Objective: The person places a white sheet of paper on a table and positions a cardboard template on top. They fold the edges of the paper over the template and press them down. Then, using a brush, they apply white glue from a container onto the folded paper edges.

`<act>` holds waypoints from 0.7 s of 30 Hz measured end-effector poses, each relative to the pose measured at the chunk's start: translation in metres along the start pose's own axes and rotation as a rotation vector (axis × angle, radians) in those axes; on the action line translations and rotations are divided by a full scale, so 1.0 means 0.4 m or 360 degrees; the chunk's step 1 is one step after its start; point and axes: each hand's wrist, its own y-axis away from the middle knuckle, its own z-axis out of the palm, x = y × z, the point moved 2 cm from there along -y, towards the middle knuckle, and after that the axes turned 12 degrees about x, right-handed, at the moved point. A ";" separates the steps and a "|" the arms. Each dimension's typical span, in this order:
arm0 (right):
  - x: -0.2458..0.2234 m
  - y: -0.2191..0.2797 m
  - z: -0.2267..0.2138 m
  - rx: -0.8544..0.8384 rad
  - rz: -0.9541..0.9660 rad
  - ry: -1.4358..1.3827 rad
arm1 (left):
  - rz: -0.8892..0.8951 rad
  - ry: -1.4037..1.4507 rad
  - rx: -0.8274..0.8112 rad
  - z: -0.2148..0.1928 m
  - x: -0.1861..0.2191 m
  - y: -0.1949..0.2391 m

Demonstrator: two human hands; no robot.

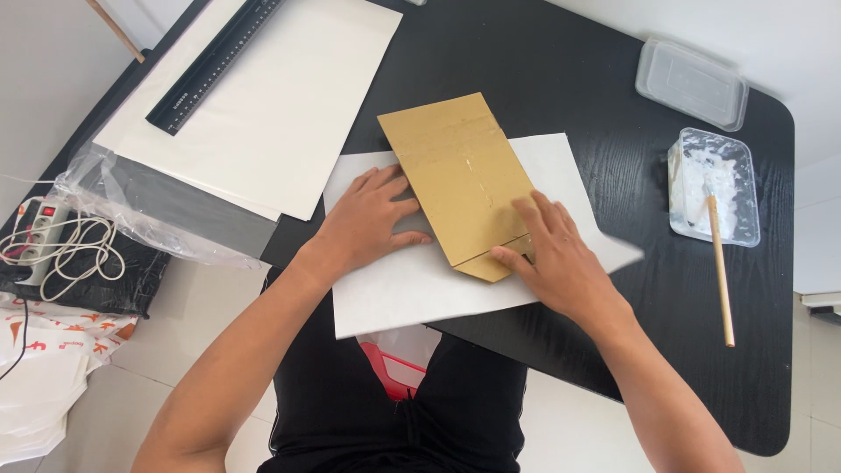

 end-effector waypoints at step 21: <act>0.065 0.166 -0.166 -0.0190 0.0119 -0.0145 | 0.0030 0.0206 -0.0054 0.044 0.053 0.041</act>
